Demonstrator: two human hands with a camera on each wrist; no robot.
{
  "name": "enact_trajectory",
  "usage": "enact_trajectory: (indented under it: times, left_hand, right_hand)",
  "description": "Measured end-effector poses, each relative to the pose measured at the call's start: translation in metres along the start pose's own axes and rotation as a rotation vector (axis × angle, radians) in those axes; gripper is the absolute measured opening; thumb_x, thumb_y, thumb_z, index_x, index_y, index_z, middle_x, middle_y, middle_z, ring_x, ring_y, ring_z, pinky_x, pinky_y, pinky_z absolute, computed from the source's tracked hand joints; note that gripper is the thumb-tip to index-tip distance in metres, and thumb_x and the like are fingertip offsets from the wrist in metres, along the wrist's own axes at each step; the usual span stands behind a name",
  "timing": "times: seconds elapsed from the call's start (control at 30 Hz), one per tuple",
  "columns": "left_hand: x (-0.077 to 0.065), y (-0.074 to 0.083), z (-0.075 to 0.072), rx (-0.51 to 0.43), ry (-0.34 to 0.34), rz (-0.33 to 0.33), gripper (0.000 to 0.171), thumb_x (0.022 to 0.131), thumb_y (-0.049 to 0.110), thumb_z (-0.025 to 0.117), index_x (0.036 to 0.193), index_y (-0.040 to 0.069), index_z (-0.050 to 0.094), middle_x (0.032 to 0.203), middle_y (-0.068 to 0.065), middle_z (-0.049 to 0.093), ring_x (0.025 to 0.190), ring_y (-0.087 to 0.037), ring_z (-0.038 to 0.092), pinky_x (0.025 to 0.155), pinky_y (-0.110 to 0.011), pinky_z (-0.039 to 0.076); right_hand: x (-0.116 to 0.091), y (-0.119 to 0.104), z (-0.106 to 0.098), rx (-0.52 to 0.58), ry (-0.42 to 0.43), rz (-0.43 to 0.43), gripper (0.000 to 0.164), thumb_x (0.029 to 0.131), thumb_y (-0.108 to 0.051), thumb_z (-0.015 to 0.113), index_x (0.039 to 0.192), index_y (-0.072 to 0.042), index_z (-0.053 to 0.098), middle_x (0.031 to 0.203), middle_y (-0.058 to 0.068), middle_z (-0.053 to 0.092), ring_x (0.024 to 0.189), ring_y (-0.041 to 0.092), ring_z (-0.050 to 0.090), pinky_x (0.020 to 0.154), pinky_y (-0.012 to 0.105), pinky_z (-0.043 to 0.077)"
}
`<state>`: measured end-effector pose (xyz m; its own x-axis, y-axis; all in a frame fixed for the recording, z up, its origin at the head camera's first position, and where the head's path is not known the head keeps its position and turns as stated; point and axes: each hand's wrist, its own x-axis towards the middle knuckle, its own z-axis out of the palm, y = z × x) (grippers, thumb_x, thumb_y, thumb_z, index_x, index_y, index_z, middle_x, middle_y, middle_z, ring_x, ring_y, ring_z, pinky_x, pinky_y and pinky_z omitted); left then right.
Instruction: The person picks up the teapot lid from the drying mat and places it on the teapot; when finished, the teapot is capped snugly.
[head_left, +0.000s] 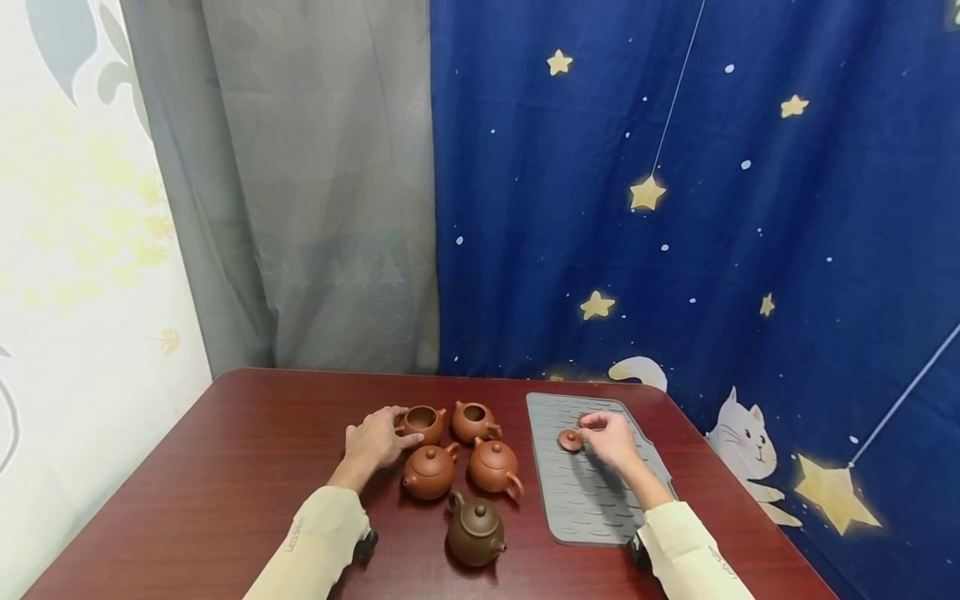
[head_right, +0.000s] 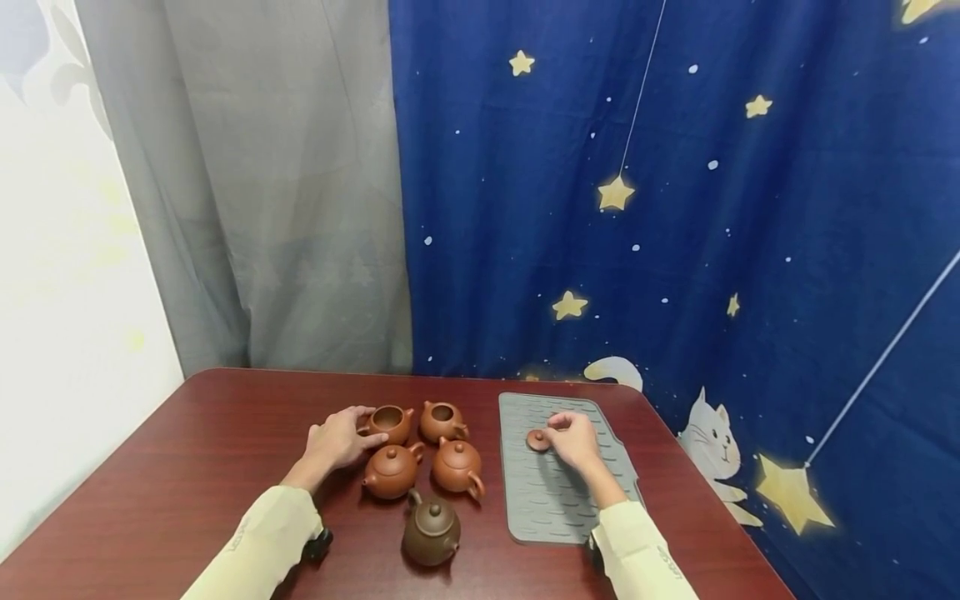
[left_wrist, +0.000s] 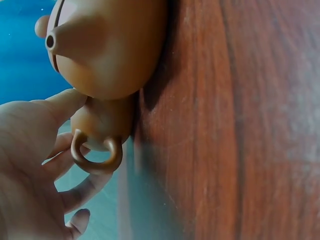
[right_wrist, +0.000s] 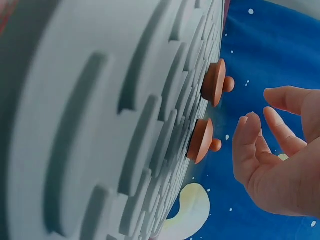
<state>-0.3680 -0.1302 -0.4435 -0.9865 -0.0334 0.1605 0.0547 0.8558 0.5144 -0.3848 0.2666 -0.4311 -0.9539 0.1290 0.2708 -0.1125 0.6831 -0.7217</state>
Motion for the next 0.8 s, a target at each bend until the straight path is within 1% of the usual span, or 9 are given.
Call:
enact_trajectory:
  times: [0.13, 0.27, 0.43, 0.6, 0.67, 0.8]
  left_hand:
    - [0.000, -0.002, 0.003, -0.005, 0.004, -0.003, 0.062, 0.084, 0.046, 0.077, 0.135, 0.016, 0.061, 0.128, -0.010, 0.064, 0.116, -0.034, 0.059, 0.088, -0.055, 0.034]
    - [0.001, -0.003, 0.004, -0.006, 0.007, -0.002, 0.062, 0.083, 0.046, 0.078, 0.135, 0.017, 0.061, 0.127, -0.010, 0.065, 0.116, -0.033, 0.058, 0.089, -0.055, 0.034]
    - [0.001, -0.003, 0.005, -0.004, 0.006, -0.001, 0.062, 0.083, 0.046, 0.077, 0.135, 0.017, 0.061, 0.127, -0.010, 0.064, 0.117, -0.033, 0.058, 0.089, -0.055, 0.034]
    - [0.001, -0.003, 0.005, -0.004, 0.018, 0.004, 0.062, 0.083, 0.046, 0.077, 0.135, 0.017, 0.061, 0.128, -0.010, 0.064, 0.117, -0.034, 0.058, 0.089, -0.056, 0.035]
    - [0.001, -0.003, 0.004, -0.006, 0.021, 0.007, 0.061, 0.083, 0.046, 0.078, 0.135, 0.017, 0.061, 0.129, -0.010, 0.064, 0.117, -0.034, 0.058, 0.089, -0.056, 0.035]
    - [0.002, -0.004, 0.003, -0.008, 0.018, 0.007, 0.062, 0.083, 0.047, 0.077, 0.135, 0.018, 0.061, 0.131, -0.010, 0.063, 0.117, -0.034, 0.058, 0.089, -0.056, 0.034]
  right_hand:
    - [0.001, 0.003, 0.000, -0.009, 0.004, 0.003, 0.017, 0.085, -0.005, 0.072, 0.099, 0.005, 0.072, 0.095, 0.015, 0.072, 0.088, 0.030, 0.068, 0.064, 0.030, 0.051]
    - [0.003, 0.008, -0.001, -0.021, -0.006, 0.006, 0.022, 0.085, -0.006, 0.072, 0.103, 0.006, 0.071, 0.097, 0.017, 0.072, 0.089, 0.031, 0.068, 0.066, 0.034, 0.052]
    - [0.007, 0.011, 0.000, -0.065, -0.004, 0.002, 0.028, 0.086, -0.009, 0.072, 0.109, 0.006, 0.070, 0.101, 0.019, 0.071, 0.093, 0.033, 0.067, 0.073, 0.042, 0.053]
    - [0.013, 0.011, 0.001, -0.123, -0.004, -0.012, 0.036, 0.087, -0.011, 0.071, 0.117, 0.007, 0.067, 0.111, 0.024, 0.068, 0.102, 0.038, 0.064, 0.085, 0.051, 0.050]
    - [0.015, 0.011, 0.002, -0.144, -0.027, -0.009, 0.041, 0.088, -0.012, 0.071, 0.124, 0.008, 0.063, 0.119, 0.026, 0.065, 0.111, 0.041, 0.060, 0.091, 0.054, 0.047]
    - [0.017, 0.014, 0.002, -0.182, -0.099, -0.024, 0.050, 0.091, -0.011, 0.069, 0.134, 0.009, 0.055, 0.131, 0.029, 0.057, 0.122, 0.045, 0.052, 0.096, 0.057, 0.044]
